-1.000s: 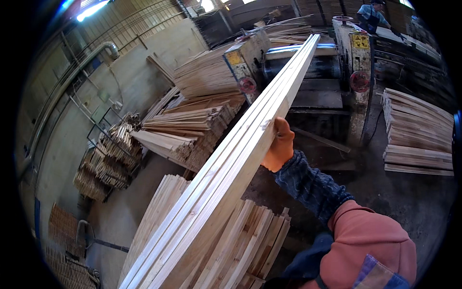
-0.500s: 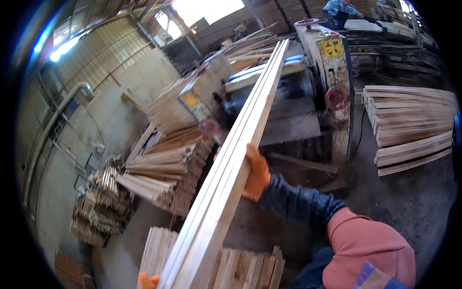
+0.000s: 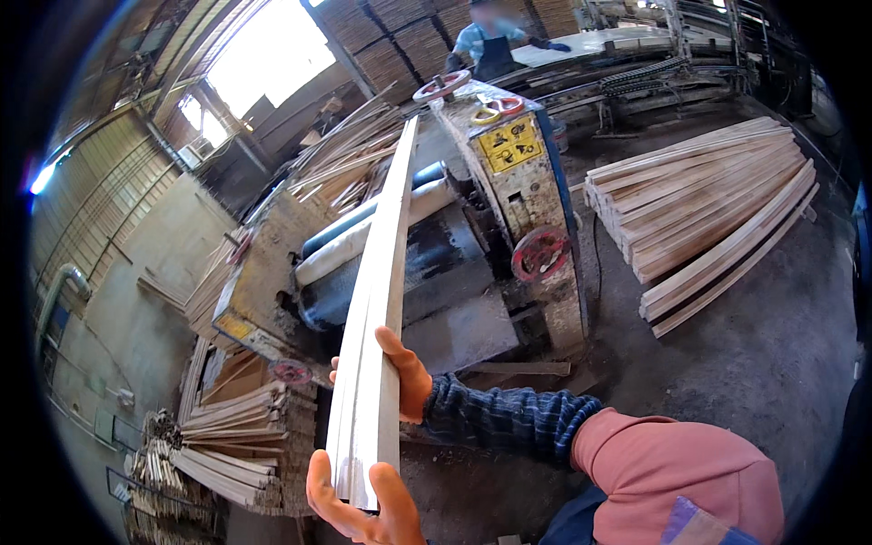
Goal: The person operates an industrial control panel, picks up long wood strips from a stack, and feeds them into a processing machine one at a time.
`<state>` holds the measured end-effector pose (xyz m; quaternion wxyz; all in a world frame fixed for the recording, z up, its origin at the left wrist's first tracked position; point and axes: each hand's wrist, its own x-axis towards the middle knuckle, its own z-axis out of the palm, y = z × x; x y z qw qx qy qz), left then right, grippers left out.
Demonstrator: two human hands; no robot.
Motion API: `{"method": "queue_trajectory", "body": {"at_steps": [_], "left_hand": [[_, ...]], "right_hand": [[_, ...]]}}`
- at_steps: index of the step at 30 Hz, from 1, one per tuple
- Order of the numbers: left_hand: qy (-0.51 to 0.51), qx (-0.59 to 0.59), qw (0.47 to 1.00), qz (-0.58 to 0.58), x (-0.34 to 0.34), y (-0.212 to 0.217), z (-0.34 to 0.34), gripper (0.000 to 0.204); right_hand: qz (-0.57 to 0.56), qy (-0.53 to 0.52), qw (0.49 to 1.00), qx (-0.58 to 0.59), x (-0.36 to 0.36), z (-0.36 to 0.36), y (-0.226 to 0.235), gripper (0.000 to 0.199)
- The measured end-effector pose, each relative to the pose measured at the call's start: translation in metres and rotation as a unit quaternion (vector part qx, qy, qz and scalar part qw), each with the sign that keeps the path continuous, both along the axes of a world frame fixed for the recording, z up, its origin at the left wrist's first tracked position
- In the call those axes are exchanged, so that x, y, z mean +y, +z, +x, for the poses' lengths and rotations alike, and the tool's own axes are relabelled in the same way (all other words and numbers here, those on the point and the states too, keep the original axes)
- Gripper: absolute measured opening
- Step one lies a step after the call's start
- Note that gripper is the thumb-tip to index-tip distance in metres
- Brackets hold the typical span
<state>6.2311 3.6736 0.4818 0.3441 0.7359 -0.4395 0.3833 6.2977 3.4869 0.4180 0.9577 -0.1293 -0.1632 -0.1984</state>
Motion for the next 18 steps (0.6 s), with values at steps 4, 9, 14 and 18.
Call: {"method": "queue_trajectory", "body": {"at_steps": [4, 9, 14, 18], "left_hand": [[0.016, -0.104, 0.994, -0.013, -0.024, 0.005, 0.015, 0.058], [0.005, 0.034, 0.998, -0.045, -0.047, -0.001, 0.021, 0.066], [0.005, -0.019, 0.999, -0.042, -0.064, 0.015, 0.025, 0.067], [0.001, -0.069, 0.996, -0.057, -0.081, 0.024, 0.035, 0.054]], "right_hand": [[0.021, -0.012, 1.0, 0.007, -0.015, 0.005, 0.012, 0.095], [0.006, -0.039, 0.999, -0.013, -0.043, 0.016, 0.014, 0.088], [0.011, -0.052, 0.997, -0.051, -0.054, 0.026, 0.02, 0.081], [-0.002, -0.083, 0.996, -0.012, -0.064, 0.034, 0.031, 0.086]]}}
